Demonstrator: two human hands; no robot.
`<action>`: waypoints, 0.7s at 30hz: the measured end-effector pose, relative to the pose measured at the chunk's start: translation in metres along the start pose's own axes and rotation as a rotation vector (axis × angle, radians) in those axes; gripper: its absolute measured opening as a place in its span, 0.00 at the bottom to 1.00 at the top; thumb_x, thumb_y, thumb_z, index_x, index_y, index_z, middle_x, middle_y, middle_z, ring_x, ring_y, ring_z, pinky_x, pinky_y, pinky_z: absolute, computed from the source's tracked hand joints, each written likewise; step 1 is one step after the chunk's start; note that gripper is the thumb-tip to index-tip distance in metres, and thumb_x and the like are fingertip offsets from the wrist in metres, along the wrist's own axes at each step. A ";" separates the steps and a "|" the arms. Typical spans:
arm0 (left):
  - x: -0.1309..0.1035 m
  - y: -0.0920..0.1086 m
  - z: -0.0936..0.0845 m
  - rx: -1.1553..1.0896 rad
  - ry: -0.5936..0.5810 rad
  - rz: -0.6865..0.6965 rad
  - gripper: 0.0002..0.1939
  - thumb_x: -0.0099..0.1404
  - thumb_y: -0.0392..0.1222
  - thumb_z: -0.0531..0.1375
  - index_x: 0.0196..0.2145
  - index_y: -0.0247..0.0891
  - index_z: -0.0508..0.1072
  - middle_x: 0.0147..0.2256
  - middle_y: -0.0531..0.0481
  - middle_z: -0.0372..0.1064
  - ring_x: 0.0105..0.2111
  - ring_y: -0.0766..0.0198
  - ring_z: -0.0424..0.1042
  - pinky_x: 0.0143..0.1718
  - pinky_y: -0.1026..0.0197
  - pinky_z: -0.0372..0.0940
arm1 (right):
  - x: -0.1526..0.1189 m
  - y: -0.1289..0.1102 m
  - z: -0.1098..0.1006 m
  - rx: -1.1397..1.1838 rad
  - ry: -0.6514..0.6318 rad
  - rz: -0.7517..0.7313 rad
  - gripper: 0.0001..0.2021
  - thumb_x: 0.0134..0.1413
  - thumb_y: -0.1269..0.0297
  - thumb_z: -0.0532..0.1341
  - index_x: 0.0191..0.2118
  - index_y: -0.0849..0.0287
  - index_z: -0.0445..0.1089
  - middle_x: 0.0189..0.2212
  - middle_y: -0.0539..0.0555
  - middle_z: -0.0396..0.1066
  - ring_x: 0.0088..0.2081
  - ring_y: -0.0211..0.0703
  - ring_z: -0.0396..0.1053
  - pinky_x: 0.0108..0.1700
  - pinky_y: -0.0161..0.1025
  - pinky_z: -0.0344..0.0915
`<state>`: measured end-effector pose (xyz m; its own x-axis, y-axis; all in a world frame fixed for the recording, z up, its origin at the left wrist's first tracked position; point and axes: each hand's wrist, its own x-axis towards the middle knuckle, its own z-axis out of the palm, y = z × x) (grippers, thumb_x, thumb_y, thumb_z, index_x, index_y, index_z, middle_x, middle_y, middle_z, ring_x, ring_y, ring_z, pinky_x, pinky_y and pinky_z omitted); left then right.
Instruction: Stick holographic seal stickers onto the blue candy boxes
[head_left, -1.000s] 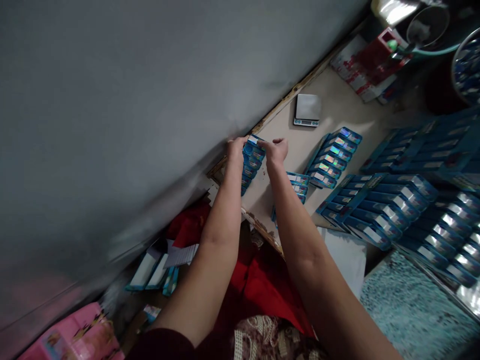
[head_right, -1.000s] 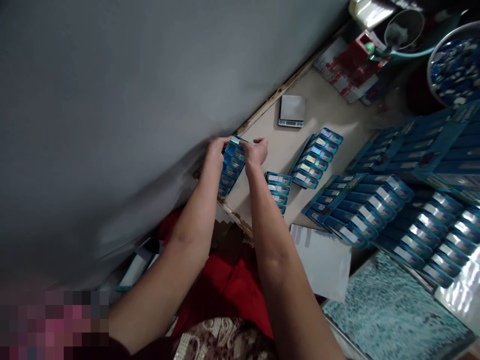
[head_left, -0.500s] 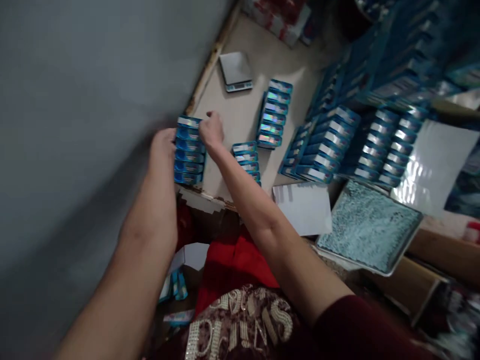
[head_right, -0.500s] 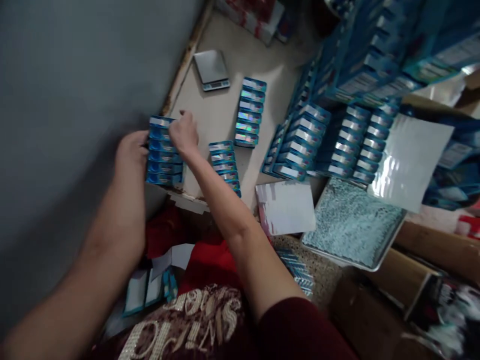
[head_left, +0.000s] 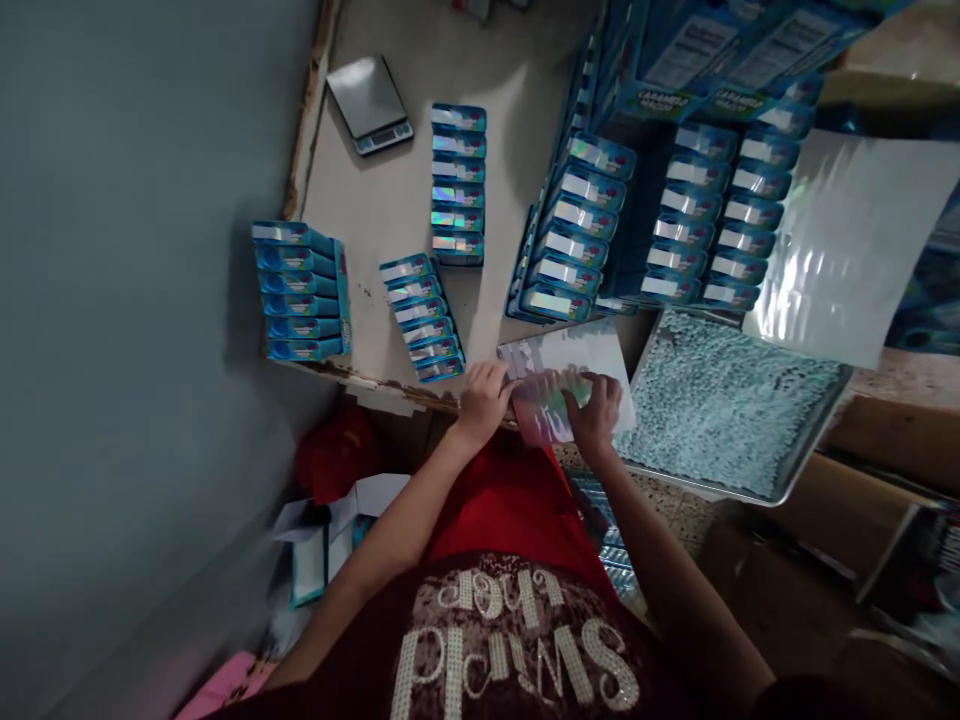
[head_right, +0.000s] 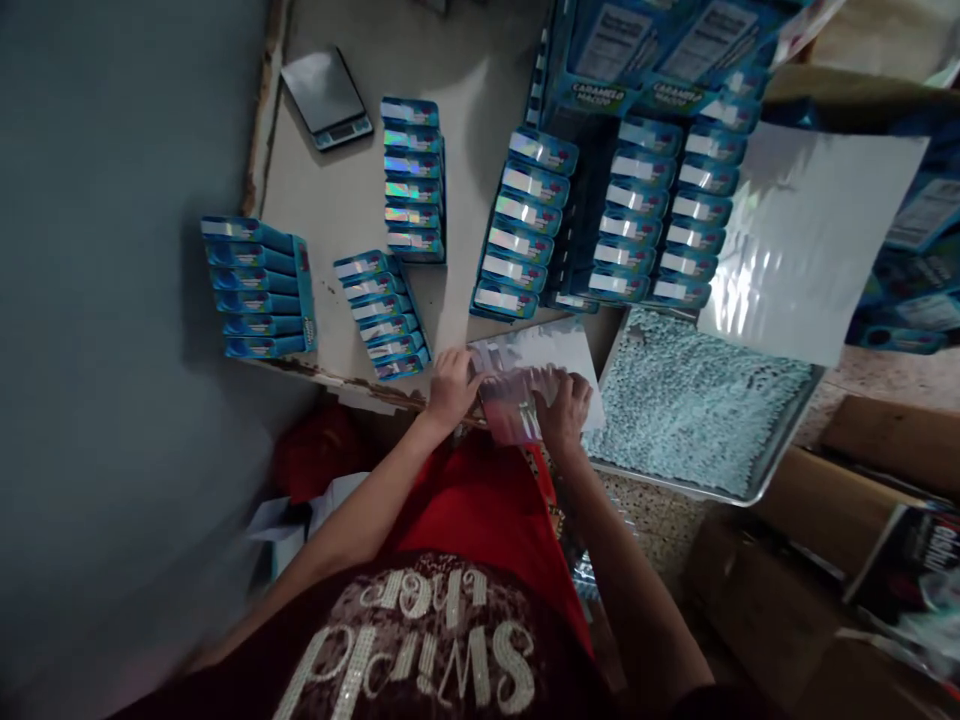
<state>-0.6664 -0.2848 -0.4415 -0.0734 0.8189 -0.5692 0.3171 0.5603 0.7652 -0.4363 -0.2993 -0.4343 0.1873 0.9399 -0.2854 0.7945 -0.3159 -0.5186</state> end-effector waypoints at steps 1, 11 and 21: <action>0.016 0.006 0.017 0.145 0.004 0.059 0.17 0.65 0.42 0.69 0.52 0.45 0.77 0.56 0.37 0.75 0.64 0.41 0.69 0.68 0.40 0.63 | 0.002 0.015 -0.004 -0.138 0.025 -0.054 0.22 0.59 0.50 0.67 0.55 0.53 0.73 0.56 0.65 0.69 0.59 0.63 0.64 0.64 0.63 0.63; 0.076 0.010 0.045 0.562 -0.119 0.051 0.26 0.57 0.51 0.77 0.49 0.37 0.79 0.51 0.37 0.76 0.55 0.39 0.70 0.57 0.44 0.64 | -0.002 0.073 -0.005 -0.512 -0.071 -0.340 0.26 0.67 0.51 0.62 0.66 0.57 0.70 0.67 0.69 0.62 0.60 0.63 0.63 0.60 0.59 0.65; 0.079 -0.004 0.049 0.245 -0.104 0.034 0.07 0.67 0.37 0.62 0.40 0.39 0.81 0.39 0.46 0.80 0.42 0.55 0.77 0.47 0.57 0.68 | 0.054 -0.013 0.004 -0.419 -0.251 -0.543 0.23 0.73 0.62 0.54 0.68 0.57 0.68 0.64 0.64 0.70 0.59 0.62 0.61 0.59 0.55 0.61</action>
<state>-0.6271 -0.2287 -0.5046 0.0353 0.8125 -0.5819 0.5379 0.4753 0.6962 -0.4387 -0.2446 -0.4467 -0.3944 0.8759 -0.2781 0.9016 0.3101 -0.3017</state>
